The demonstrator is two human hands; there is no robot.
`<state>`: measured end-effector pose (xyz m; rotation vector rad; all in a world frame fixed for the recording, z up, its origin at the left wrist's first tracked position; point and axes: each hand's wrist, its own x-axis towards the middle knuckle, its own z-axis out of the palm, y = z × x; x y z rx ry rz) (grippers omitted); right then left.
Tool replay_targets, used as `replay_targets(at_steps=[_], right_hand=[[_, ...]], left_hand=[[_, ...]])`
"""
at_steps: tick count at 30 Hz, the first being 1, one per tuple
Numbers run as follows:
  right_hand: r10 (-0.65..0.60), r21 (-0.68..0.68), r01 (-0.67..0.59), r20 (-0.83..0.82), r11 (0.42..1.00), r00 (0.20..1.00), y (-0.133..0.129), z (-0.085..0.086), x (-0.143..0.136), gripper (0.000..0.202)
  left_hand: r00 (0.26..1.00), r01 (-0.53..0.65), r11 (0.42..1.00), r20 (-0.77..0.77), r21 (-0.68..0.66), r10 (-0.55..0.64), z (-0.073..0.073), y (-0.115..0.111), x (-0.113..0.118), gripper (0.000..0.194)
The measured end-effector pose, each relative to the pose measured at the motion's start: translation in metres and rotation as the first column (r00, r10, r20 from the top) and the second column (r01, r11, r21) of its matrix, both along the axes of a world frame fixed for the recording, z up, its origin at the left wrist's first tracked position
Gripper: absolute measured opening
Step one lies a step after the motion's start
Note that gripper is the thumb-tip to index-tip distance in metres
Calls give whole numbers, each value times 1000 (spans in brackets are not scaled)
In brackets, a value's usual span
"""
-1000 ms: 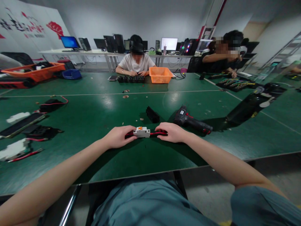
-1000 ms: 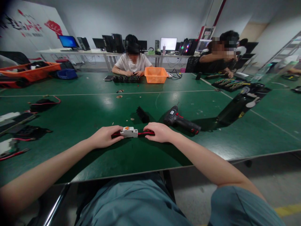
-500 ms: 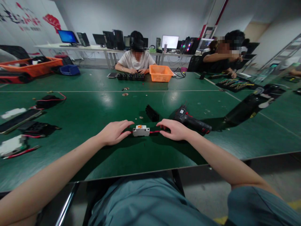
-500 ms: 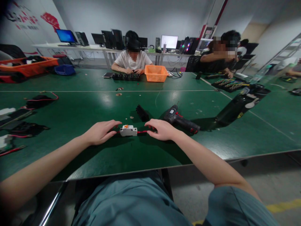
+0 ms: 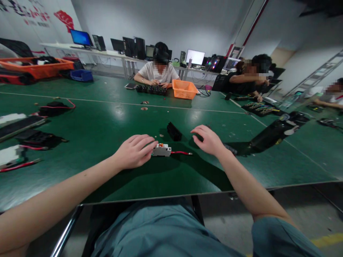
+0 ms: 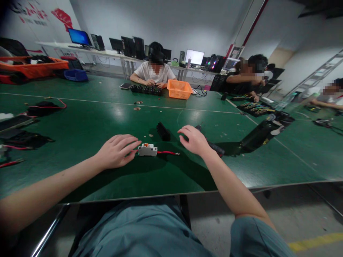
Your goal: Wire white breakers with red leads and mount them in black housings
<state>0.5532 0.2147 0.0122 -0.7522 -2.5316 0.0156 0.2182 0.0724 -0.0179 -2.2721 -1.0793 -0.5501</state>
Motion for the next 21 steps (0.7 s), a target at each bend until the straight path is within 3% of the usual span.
replay_targets(at_steps=[4,7,9,12,15,18,21], right_hand=[[-272,-16,282,215,959,938,13,18,46,44],[-361,-159,477,465,864,809,19,9,71,52],[-384,-177,544,535,820,752,22,-3,75,50],[-516,-86,641,518,762,682,28,-19,66,46],[-561,-99,705,533,702,633,34,-23,57,47],[-587,-145,728,498,670,639,35,-21,58,48],[-584,-227,701,414,676,698,29,-16,65,41]], left_hand=[[999,13,998,-39,64,-11,-6,-9,16,48],[998,-14,1000,-62,27,15,-8,-12,25,53],[996,-30,1000,-80,4,31,-9,-14,29,53],[993,-27,999,-116,-22,24,-11,-15,33,53],[988,-1,999,-155,-45,-6,-14,-16,36,55],[986,-7,997,-166,-74,-6,-14,-15,38,57],[992,-31,994,-127,-105,17,-14,-13,40,59]])
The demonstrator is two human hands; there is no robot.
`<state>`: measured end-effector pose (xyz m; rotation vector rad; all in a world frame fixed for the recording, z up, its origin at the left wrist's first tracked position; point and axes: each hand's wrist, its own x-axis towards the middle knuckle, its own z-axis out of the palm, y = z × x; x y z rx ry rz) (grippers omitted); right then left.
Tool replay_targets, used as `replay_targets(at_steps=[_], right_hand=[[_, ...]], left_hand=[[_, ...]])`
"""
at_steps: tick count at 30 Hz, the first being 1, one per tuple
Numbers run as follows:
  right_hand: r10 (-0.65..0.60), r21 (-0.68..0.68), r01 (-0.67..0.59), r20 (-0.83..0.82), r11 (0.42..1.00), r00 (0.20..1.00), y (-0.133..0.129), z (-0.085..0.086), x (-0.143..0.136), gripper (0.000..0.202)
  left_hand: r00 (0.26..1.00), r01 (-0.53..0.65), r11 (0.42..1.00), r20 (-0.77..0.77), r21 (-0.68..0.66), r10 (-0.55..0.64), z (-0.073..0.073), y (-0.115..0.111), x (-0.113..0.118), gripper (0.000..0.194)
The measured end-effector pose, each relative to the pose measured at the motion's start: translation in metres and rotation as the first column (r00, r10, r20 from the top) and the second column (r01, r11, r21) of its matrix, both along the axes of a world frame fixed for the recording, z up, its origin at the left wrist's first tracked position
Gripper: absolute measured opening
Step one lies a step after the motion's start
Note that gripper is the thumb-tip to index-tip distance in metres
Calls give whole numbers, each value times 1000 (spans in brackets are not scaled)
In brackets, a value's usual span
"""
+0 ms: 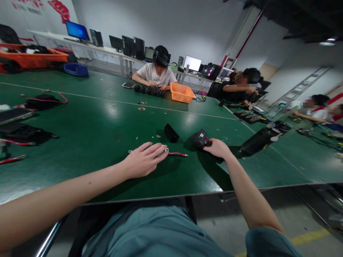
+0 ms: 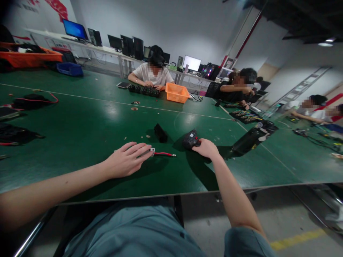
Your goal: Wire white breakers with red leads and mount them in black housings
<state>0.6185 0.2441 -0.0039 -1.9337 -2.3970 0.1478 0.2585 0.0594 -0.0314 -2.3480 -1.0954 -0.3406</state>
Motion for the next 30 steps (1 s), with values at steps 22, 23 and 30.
replay_targets(at_steps=[22,23,30], right_hand=[[-281,-491,-554,-862,672,422,-157,67,14,55],[-265,-498,-561,-855,662,446,-158,65,13,54],[-161,-469,-571,-847,674,507,-153,57,-1,51]], left_hand=[[996,43,990,80,-132,-33,3,6,0,48],[997,44,990,76,-135,-34,4,6,0,48],[996,54,988,76,-143,-43,3,6,-2,49]])
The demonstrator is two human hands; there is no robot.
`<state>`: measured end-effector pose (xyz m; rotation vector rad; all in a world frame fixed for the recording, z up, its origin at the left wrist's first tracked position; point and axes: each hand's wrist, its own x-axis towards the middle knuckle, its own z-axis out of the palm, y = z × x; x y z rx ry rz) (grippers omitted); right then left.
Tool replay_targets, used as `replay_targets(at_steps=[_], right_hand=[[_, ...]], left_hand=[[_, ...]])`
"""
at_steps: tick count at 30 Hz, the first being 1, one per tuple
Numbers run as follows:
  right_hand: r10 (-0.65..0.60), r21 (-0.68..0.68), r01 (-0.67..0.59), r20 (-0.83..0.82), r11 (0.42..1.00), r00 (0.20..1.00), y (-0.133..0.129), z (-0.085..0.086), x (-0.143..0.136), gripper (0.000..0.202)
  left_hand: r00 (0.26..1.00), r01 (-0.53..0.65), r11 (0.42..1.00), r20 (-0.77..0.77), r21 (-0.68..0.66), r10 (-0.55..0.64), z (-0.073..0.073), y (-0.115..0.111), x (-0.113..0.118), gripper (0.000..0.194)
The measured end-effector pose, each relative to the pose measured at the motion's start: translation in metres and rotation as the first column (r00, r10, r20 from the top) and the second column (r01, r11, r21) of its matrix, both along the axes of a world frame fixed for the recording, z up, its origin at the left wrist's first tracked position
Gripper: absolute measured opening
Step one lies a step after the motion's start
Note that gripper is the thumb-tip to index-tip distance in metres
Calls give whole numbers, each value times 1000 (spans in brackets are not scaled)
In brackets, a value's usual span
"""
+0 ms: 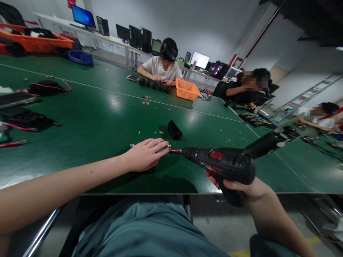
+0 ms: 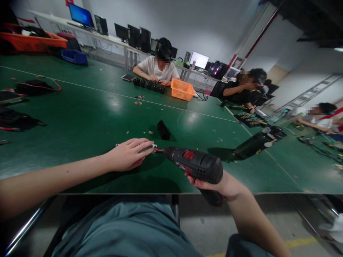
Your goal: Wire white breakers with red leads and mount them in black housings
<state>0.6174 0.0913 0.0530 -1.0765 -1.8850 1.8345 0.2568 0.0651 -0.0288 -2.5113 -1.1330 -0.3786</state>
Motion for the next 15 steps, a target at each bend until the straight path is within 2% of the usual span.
replay_targets(at_steps=[7,15], right_hand=[[-2,-29,1,-16,1000,1000,3,6,-4,52],[-1,-51,0,-21,999,1000,3,1,-3,51]], left_hand=[[1000,4,1000,25,-8,-4,-2,1,-1,52],[1000,17,1000,25,-9,-17,-3,2,-2,50]])
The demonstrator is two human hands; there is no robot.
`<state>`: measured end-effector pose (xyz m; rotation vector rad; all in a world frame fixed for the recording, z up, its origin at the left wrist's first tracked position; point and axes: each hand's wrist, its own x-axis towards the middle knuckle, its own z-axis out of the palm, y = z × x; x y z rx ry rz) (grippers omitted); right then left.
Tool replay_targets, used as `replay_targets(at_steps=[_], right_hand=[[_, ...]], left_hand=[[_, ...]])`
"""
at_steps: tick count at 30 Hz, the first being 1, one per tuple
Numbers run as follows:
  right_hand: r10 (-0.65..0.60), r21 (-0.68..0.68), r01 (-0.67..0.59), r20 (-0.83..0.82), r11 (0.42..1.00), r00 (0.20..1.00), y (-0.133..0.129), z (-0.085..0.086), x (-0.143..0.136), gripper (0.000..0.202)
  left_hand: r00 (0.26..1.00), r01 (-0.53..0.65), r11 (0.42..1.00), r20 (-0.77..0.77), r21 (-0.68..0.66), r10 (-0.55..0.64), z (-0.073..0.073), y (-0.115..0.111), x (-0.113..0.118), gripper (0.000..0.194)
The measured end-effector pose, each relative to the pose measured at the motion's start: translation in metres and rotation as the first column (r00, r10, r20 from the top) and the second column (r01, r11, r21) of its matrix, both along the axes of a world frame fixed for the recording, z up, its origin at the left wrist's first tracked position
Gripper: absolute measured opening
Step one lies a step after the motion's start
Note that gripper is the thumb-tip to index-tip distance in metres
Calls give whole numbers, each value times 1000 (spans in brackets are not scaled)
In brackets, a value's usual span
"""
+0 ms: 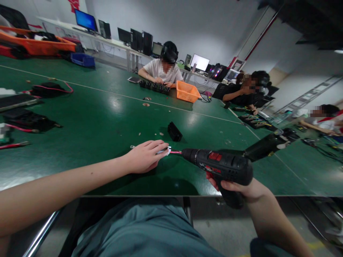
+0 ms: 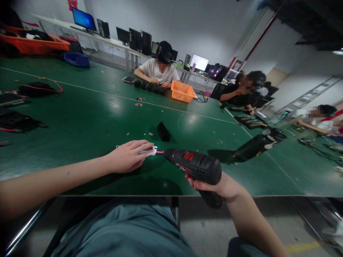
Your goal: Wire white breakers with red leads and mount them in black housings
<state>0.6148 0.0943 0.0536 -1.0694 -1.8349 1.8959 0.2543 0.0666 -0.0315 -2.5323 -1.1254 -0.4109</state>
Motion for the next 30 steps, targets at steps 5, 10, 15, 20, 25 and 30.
replay_targets(at_steps=[5,10,15,20,25,30], right_hand=[[12,20,-12,16,1000,1000,3,1,-4,50],[45,45,-47,63,998,997,8,-1,-3,54],[30,43,-32,62,999,998,5,0,-1,49],[17,57,-20,54,998,998,4,2,-1,45],[44,14,-44,54,999,998,6,0,1,52],[60,9,-61,58,998,997,5,-2,3,56]], left_hand=[[1000,-1,1000,7,2,1,0,0,1,51],[1000,-9,1000,-9,2,9,1,0,1,49],[1000,-12,1000,-20,3,12,2,0,1,48],[1000,-14,1000,-24,2,14,2,-1,1,48],[1000,-11,1000,-25,8,11,2,-1,1,49],[1000,-8,1000,-20,23,8,0,1,0,50]])
